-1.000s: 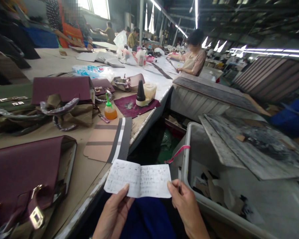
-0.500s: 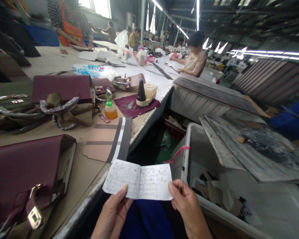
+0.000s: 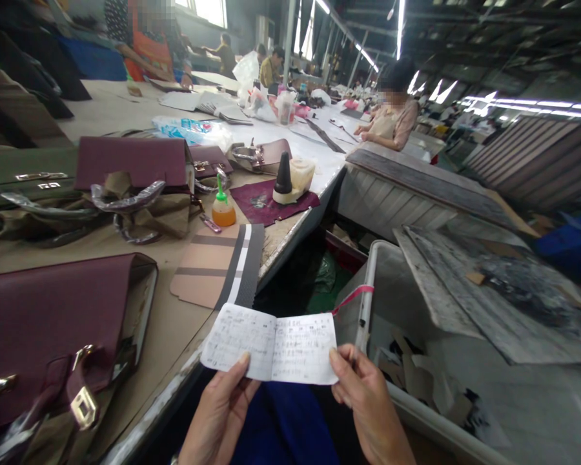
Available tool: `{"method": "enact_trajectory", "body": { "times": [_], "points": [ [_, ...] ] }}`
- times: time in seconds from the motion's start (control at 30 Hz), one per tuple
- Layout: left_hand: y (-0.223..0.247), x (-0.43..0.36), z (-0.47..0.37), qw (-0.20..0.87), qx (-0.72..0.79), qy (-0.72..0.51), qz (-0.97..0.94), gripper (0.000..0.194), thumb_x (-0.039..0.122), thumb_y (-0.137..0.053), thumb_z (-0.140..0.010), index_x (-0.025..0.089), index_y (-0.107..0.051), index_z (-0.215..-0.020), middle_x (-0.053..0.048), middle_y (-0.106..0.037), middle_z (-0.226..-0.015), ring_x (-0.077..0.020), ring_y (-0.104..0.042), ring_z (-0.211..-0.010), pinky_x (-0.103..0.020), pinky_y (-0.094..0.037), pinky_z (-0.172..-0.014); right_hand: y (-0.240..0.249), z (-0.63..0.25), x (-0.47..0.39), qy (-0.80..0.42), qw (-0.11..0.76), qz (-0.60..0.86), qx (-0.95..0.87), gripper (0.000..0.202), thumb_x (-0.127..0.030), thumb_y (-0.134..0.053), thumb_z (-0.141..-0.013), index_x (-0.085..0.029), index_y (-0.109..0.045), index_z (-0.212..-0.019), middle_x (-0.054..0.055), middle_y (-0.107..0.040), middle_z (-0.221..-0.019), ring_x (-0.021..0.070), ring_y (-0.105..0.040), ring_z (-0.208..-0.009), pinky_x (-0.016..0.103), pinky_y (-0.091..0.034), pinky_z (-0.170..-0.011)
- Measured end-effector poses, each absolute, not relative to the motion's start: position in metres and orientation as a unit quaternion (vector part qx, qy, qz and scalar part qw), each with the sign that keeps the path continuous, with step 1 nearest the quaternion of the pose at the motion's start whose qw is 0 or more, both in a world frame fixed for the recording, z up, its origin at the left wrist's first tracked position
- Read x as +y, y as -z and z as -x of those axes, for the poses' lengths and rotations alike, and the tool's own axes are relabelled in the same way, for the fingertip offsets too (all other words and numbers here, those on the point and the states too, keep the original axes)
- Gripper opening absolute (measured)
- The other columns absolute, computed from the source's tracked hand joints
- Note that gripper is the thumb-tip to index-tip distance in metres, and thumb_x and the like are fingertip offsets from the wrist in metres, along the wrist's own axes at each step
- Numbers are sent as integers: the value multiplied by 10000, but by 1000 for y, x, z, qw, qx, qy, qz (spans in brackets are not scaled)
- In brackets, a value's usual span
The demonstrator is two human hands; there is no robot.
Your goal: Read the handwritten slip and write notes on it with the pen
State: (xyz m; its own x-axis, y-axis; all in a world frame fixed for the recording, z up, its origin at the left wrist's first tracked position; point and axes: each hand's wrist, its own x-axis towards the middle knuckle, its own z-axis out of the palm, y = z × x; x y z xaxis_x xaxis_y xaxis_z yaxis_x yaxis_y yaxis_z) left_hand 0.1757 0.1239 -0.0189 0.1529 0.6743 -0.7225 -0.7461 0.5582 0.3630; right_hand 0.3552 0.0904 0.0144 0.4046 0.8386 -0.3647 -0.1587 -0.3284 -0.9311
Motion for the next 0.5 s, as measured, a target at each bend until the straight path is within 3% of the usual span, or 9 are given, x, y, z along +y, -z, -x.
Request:
{"method": "enact_trajectory", "body": {
  "times": [0.5],
  "points": [
    [15,124,-170,743,457,-488,31,210,113,-582,-848,76,-638,-1046,-152,-671,-1103,-251,-629,-1034,-330,-546,-892,-12,-349,97,-500,510,649,-263,464,-546,-791,-664,-145,-558,-672,-56,-351,-616,47,-229,-481,176,-276,-429]
  ]
}}
